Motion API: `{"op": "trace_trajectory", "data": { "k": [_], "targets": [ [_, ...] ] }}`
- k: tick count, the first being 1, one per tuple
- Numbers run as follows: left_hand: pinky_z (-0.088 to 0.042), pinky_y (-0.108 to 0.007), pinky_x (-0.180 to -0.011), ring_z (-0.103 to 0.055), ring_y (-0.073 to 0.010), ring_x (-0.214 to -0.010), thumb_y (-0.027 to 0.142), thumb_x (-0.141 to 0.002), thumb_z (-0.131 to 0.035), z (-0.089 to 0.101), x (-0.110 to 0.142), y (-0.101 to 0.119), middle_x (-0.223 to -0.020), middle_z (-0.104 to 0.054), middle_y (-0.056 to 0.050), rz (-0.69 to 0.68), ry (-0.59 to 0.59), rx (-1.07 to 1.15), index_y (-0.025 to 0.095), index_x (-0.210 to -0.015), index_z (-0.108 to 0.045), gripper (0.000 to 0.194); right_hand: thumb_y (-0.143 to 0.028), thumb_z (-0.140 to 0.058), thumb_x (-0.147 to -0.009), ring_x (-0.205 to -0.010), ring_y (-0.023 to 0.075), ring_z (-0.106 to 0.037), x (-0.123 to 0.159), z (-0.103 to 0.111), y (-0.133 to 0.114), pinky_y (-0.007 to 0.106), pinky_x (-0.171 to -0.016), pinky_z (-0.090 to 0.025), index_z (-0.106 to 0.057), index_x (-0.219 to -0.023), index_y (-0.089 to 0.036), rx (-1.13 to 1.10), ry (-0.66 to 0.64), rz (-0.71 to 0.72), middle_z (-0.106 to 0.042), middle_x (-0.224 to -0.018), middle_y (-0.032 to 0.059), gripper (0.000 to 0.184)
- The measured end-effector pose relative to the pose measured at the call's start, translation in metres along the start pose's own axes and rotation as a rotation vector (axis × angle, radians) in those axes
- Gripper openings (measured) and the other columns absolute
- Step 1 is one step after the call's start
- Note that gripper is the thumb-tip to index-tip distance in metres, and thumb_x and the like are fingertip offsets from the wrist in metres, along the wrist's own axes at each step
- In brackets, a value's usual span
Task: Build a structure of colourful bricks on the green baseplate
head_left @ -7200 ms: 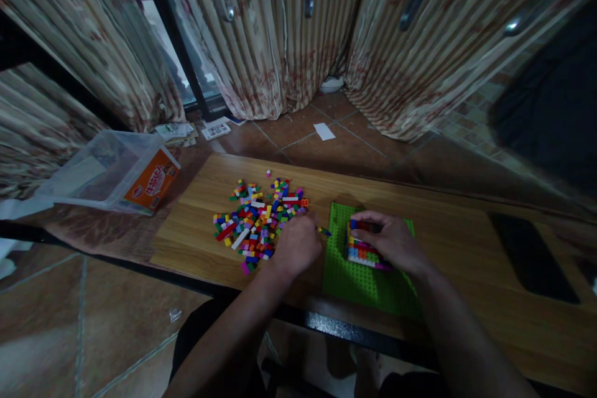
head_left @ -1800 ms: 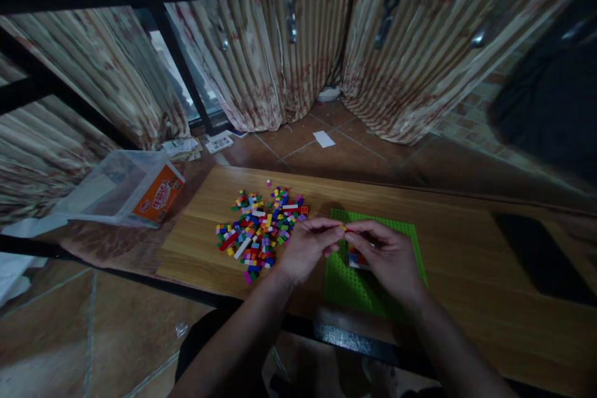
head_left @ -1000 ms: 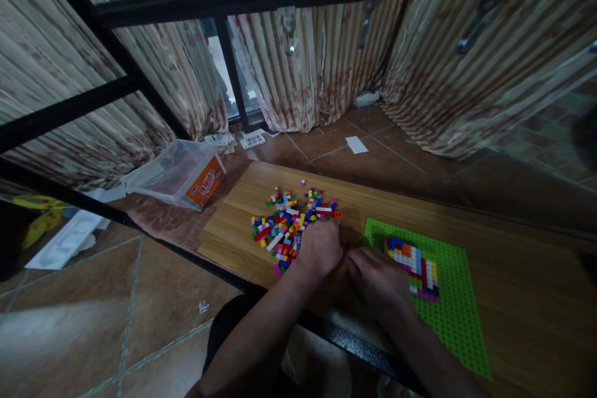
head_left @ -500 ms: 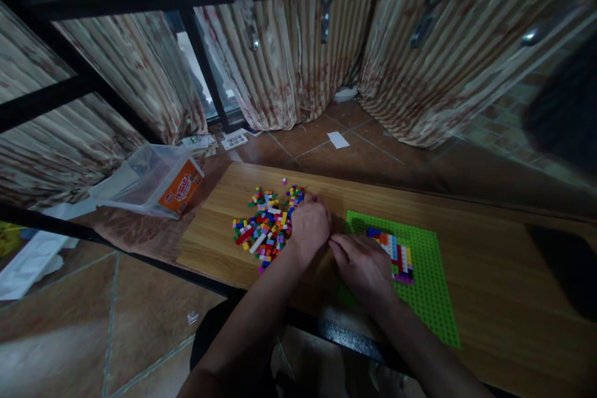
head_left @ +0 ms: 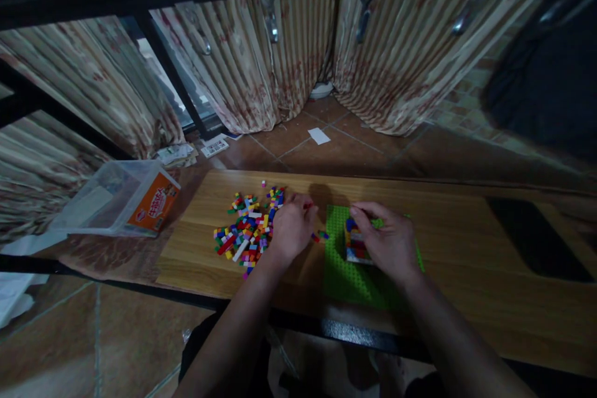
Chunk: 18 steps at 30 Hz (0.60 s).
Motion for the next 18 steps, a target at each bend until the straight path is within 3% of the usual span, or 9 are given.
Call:
{"op": "trace_trajectory", "data": {
  "k": [2,5,9,14,18],
  "targets": [
    [-0.046,-0.027,-0.075,-0.059,-0.0150,-0.078,0.028,-0.090,-0.052,-0.005,0.006,0.004,-0.087,-0.066,-0.005,-0.005,-0.061,0.353,0.015,-0.090,-0.066,0.019,-0.042,-0.060,-0.085,-0.084,0.0208,-0.069,-0.005,0.004,0.009,0.035,-0.076,-0.054,-0.073,-0.093,-0.023,-0.109,-0.050,-0.081,-0.075,-0.092,0.0044,0.023],
    [-0.042,-0.022,-0.063,-0.053,-0.0101,-0.066,0.038,-0.086,-0.059,-0.023,0.019,0.009,-0.075,-0.062,-0.001,0.095,-0.190,0.871,0.013,-0.089,-0.065,0.025,-0.043,-0.065,-0.082,-0.081,0.0188,-0.069,-0.006,-0.002,0.013,0.033,-0.073,-0.055,-0.071,-0.101,-0.023,-0.256,-0.231,-0.145,-0.074,-0.094,0.0045,0.028],
    [-0.039,-0.020,-0.058,-0.050,-0.0072,-0.061,0.043,-0.075,-0.072,-0.045,0.032,0.019,-0.071,-0.058,0.001,0.230,-0.271,1.259,0.014,-0.086,-0.065,0.032,-0.042,-0.068,-0.080,-0.083,0.0177,-0.068,0.005,-0.015,0.005,0.034,-0.076,-0.056,-0.069,-0.107,-0.022,-0.383,-0.473,-0.146,-0.074,-0.095,0.0041,0.033],
    [-0.046,-0.023,-0.066,-0.058,-0.0094,-0.068,0.034,-0.072,-0.074,-0.060,0.035,0.025,-0.078,-0.064,-0.001,0.257,-0.324,1.352,0.014,-0.096,-0.066,0.033,-0.040,-0.069,-0.079,-0.082,0.0182,-0.069,0.011,-0.009,0.015,0.034,-0.076,-0.056,-0.071,-0.101,-0.022,-0.398,-0.434,-0.210,-0.075,-0.093,0.0045,0.029],
    [-0.050,-0.025,-0.069,-0.061,-0.0121,-0.072,0.028,-0.079,-0.066,-0.063,0.033,0.017,-0.088,-0.068,-0.004,0.240,-0.267,1.117,0.013,-0.110,-0.063,0.034,-0.038,-0.071,-0.076,-0.078,0.0201,-0.069,0.009,0.006,0.036,0.035,-0.073,-0.055,-0.071,-0.095,-0.022,-0.164,-0.362,-0.217,-0.074,-0.087,0.0042,0.025]
  ]
}}
Point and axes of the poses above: each hand's wrist, its own x-axis away from the middle knuckle, its own z-axis out of the back of the hand, y = z × x, the point moved 7 cm from there along -x, towards the middle knuckle
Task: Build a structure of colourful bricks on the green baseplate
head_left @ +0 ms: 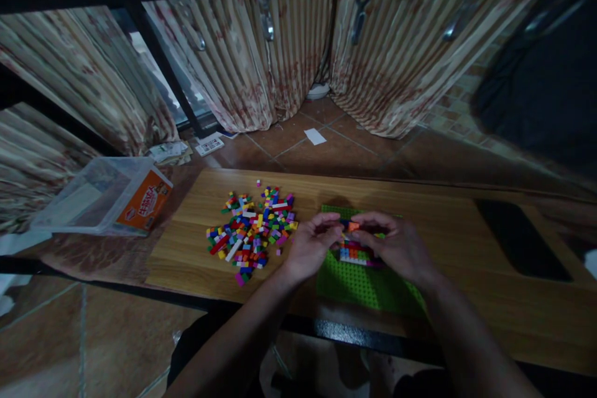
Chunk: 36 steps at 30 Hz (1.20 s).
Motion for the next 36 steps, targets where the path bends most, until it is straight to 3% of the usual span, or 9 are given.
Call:
{"op": "trace_trajectory", "data": {
  "k": [4,9,14,19,28,36],
  "targets": [
    [-0.051,-0.027,-0.078,-0.064,-0.0151,-0.085,0.023,-0.084,-0.057,0.009,0.001,0.001,-0.100,-0.070,-0.007,-0.068,0.117,-0.422,0.014,-0.111,-0.064,0.030,-0.036,-0.065,-0.079,-0.076,0.0195,-0.067,-0.001,0.009,0.006,0.033,-0.070,-0.051,-0.070,-0.084,-0.023,0.234,0.082,0.052,-0.073,-0.084,0.0028,0.014],
    [-0.052,-0.030,-0.086,-0.064,-0.0190,-0.098,0.024,-0.086,-0.052,-0.001,0.004,-0.003,-0.114,-0.068,-0.009,-0.068,0.029,-0.669,0.015,-0.122,-0.060,0.039,-0.035,-0.061,-0.082,-0.071,0.0179,-0.065,-0.002,-0.001,0.005,0.031,-0.067,-0.049,-0.068,-0.077,-0.023,0.241,0.060,0.094,-0.071,-0.078,0.0019,0.016],
    [-0.052,-0.032,-0.092,-0.063,-0.0202,-0.104,0.019,-0.084,-0.051,-0.011,0.006,-0.006,-0.116,-0.066,-0.009,-0.156,-0.038,-0.721,0.017,-0.124,-0.059,0.041,-0.035,-0.062,-0.081,-0.073,0.0177,-0.066,0.000,-0.002,0.007,0.031,-0.068,-0.049,-0.069,-0.084,-0.023,0.200,0.061,0.044,-0.071,-0.080,0.0012,0.014],
    [-0.052,-0.035,-0.091,-0.063,-0.0214,-0.102,0.020,-0.083,-0.053,-0.011,0.006,-0.006,-0.115,-0.065,-0.011,-0.161,-0.032,-0.746,0.015,-0.125,-0.058,0.043,-0.038,-0.061,-0.082,-0.079,0.0184,-0.067,0.000,-0.008,0.014,0.032,-0.072,-0.051,-0.071,-0.090,-0.024,0.105,-0.033,-0.013,-0.073,-0.088,0.0019,0.018],
    [-0.052,-0.037,-0.091,-0.063,-0.0222,-0.097,0.019,-0.081,-0.053,-0.012,0.008,-0.004,-0.113,-0.064,-0.013,-0.175,-0.026,-0.799,0.012,-0.125,-0.057,0.045,-0.025,-0.054,-0.085,-0.081,0.0182,-0.064,0.000,-0.005,0.000,0.033,-0.075,-0.047,-0.070,-0.086,-0.023,0.276,0.068,0.143,-0.068,-0.087,0.0031,0.017],
    [-0.049,-0.040,-0.098,-0.062,-0.0238,-0.104,0.019,-0.083,-0.051,-0.014,0.009,-0.002,-0.115,-0.064,-0.014,-0.182,-0.031,-0.836,0.011,-0.127,-0.056,0.045,-0.028,-0.059,-0.084,-0.078,0.0171,-0.063,0.003,-0.011,-0.001,0.032,-0.072,-0.049,-0.069,-0.093,-0.024,0.251,-0.025,0.161,-0.066,-0.091,0.0028,0.015]
  ]
}}
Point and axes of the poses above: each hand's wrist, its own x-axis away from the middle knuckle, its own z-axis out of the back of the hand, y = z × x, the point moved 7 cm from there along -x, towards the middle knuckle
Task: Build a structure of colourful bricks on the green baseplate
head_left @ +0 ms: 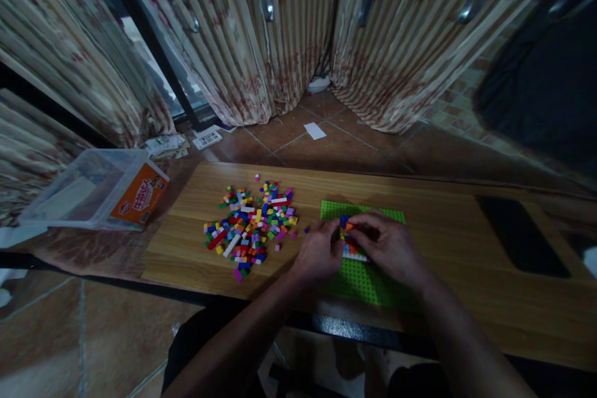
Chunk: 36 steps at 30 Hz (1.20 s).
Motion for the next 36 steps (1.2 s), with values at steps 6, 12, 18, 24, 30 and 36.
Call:
{"op": "trace_trajectory", "data": {
  "k": [6,12,18,24,30,36],
  "targets": [
    [-0.049,-0.038,-0.098,-0.062,-0.0229,-0.103,0.018,-0.084,-0.049,0.000,0.000,0.001,-0.114,-0.064,-0.013,-0.019,0.000,-0.009,0.013,-0.128,-0.056,0.045,-0.030,-0.059,-0.086,-0.079,0.0178,-0.062,0.000,-0.003,-0.005,0.032,-0.073,-0.049,-0.067,-0.092,-0.023,0.138,0.041,0.037,-0.065,-0.089,0.0027,0.013],
    [-0.048,-0.039,-0.099,-0.060,-0.0240,-0.108,0.021,-0.084,-0.050,-0.002,0.001,-0.001,-0.120,-0.062,-0.014,0.004,0.001,-0.014,0.012,-0.129,-0.054,0.046,-0.033,-0.057,-0.086,-0.071,0.0174,-0.062,0.006,0.005,-0.009,0.031,-0.068,-0.048,-0.065,-0.092,-0.022,0.241,0.107,0.025,-0.066,-0.085,0.0029,0.015],
    [-0.049,-0.041,-0.098,-0.061,-0.0249,-0.105,0.023,-0.083,-0.050,-0.002,0.000,-0.001,-0.121,-0.061,-0.016,0.014,-0.016,-0.032,0.011,-0.131,-0.052,0.049,-0.030,-0.058,-0.082,-0.068,0.0182,-0.061,0.005,0.005,-0.005,0.031,-0.064,-0.048,-0.066,-0.083,-0.021,0.272,0.095,-0.026,-0.064,-0.077,0.0031,0.012],
    [-0.049,-0.040,-0.098,-0.062,-0.0244,-0.104,0.023,-0.083,-0.050,-0.001,0.001,0.001,-0.121,-0.061,-0.015,0.013,-0.024,-0.042,0.010,-0.134,-0.050,0.052,-0.034,-0.064,-0.078,-0.069,0.0182,-0.064,-0.001,0.001,0.007,0.033,-0.068,-0.051,-0.067,-0.099,-0.021,0.157,0.157,-0.120,-0.069,-0.081,0.0029,0.025],
    [-0.048,-0.041,-0.099,-0.060,-0.0256,-0.109,0.022,-0.083,-0.048,-0.003,0.001,0.002,-0.122,-0.061,-0.015,0.004,-0.009,-0.053,0.011,-0.136,-0.048,0.054,-0.034,-0.064,-0.078,-0.068,0.0190,-0.068,0.000,0.000,0.008,0.035,-0.068,-0.053,-0.065,-0.107,-0.021,0.081,0.153,-0.150,-0.073,-0.082,0.0034,0.032],
    [-0.048,-0.040,-0.099,-0.060,-0.0252,-0.109,0.023,-0.084,-0.048,-0.002,0.002,0.002,-0.122,-0.062,-0.016,0.005,-0.011,-0.057,0.010,-0.135,-0.048,0.053,-0.033,-0.059,-0.082,-0.075,0.0193,-0.070,0.001,0.006,0.009,0.034,-0.071,-0.054,-0.066,-0.107,-0.022,0.028,0.128,-0.181,-0.075,-0.087,0.0044,0.028]
  ]
}}
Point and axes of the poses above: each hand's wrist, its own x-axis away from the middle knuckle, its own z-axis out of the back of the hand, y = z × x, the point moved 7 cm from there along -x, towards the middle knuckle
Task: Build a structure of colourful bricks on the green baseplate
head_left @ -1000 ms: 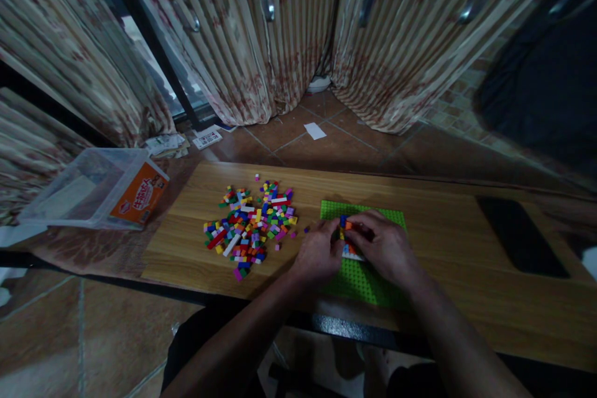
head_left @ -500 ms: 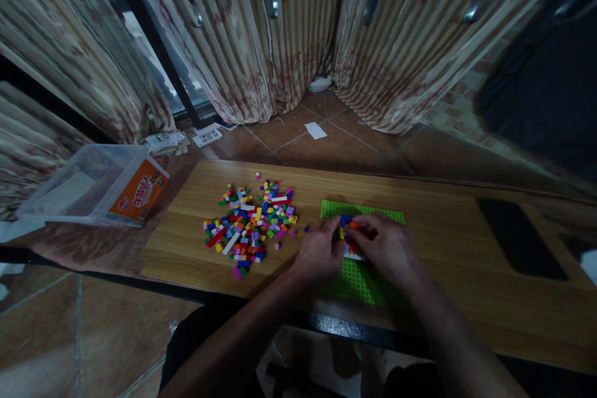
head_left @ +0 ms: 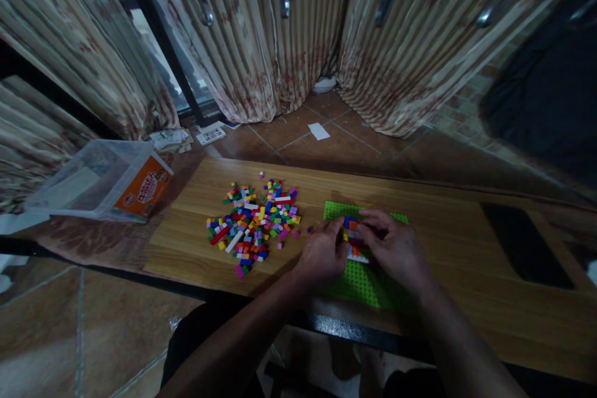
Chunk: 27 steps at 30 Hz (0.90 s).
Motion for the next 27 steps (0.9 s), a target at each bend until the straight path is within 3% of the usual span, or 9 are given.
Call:
{"op": "trace_trajectory", "data": {
  "k": [13,19,27],
  "targets": [
    [-0.044,-0.041,-0.105,-0.055,-0.0271,-0.119,0.025,-0.089,-0.042,-0.005,0.005,0.002,-0.134,-0.054,-0.017,-0.006,0.015,-0.073,0.010,-0.142,-0.040,0.055,-0.031,-0.060,-0.076,-0.065,0.0175,-0.067,-0.011,-0.005,0.009,0.032,-0.064,-0.052,-0.067,-0.098,-0.019,-0.144,0.028,-0.073,-0.072,-0.076,0.0031,0.026],
    [-0.045,-0.042,-0.104,-0.055,-0.0273,-0.119,0.025,-0.090,-0.041,-0.009,0.006,0.003,-0.134,-0.054,-0.017,-0.024,0.031,-0.093,0.010,-0.143,-0.040,0.055,-0.028,-0.057,-0.077,-0.059,0.0155,-0.063,-0.013,-0.005,0.005,0.030,-0.061,-0.048,-0.065,-0.104,-0.020,-0.077,0.006,-0.070,-0.070,-0.072,0.0007,0.030],
    [-0.044,-0.039,-0.106,-0.055,-0.0256,-0.120,0.025,-0.088,-0.044,-0.007,0.005,0.002,-0.134,-0.055,-0.016,-0.018,0.043,-0.056,0.010,-0.140,-0.044,0.054,-0.028,-0.054,-0.081,-0.067,0.0175,-0.065,-0.011,-0.010,0.006,0.033,-0.070,-0.050,-0.063,-0.112,-0.019,-0.064,-0.024,-0.061,-0.071,-0.077,0.0020,0.033]
  ]
}}
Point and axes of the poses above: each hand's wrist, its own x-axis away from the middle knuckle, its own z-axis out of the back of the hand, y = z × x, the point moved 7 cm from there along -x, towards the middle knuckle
